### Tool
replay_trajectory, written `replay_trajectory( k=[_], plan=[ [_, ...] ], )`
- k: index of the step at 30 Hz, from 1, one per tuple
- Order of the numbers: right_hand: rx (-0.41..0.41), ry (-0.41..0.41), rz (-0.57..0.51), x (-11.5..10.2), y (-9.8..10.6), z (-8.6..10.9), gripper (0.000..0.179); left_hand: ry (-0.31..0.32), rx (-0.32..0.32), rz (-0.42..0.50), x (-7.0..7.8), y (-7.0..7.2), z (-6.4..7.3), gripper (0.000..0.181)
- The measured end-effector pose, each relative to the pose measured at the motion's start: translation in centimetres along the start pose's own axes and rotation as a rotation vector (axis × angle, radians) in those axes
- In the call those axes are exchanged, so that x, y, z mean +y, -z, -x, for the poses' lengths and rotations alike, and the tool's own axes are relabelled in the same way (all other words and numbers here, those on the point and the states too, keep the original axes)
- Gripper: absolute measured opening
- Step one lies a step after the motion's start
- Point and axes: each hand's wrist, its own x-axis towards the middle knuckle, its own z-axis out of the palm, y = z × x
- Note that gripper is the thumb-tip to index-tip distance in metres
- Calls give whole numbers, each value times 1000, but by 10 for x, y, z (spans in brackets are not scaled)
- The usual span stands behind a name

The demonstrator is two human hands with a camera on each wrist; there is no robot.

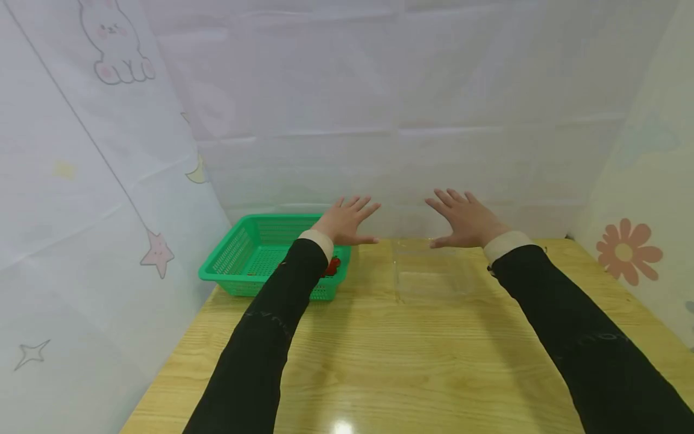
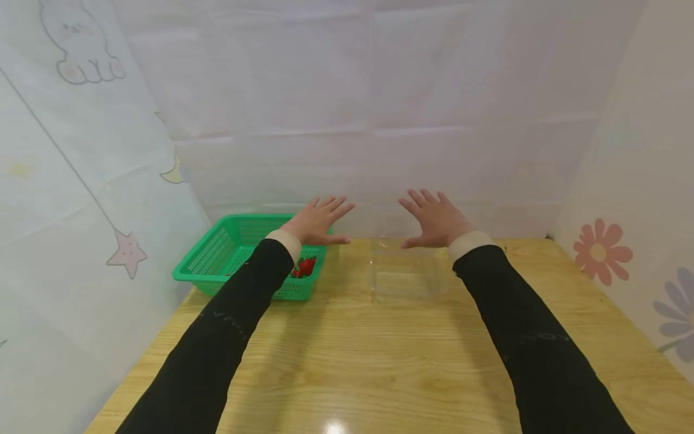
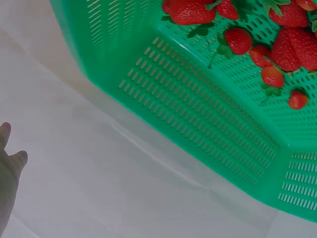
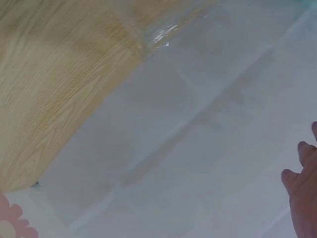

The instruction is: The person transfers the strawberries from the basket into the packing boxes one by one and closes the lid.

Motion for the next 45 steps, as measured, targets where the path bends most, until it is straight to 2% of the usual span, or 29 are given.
replay_trajectory(
  k=[8,16,22,27,32,36,40,45],
  plan=[
    [-4,-68,-54,7,9,14,101,9,6,116,-3,10,12,90],
    [-35,-121,-129,10,14,29,101,45,12,244,-13,13,33,87],
    [-93,-188,-234,12,10,41,99,37,31,290,-23,5,51,83],
    [-137,-241,-307,14,4,56,101,37,38,321,-25,0,66,81],
    [-169,-280,-337,15,-8,70,102,80,-4,333,-26,-7,78,81],
    [-177,-305,-361,16,-21,79,90,117,-38,362,-28,-14,87,77],
    [-173,-328,-432,15,-34,84,80,135,-36,408,-32,-23,96,72],
    [-179,-346,-490,12,-51,92,81,161,-51,475,-35,-35,107,70]
  ],
)
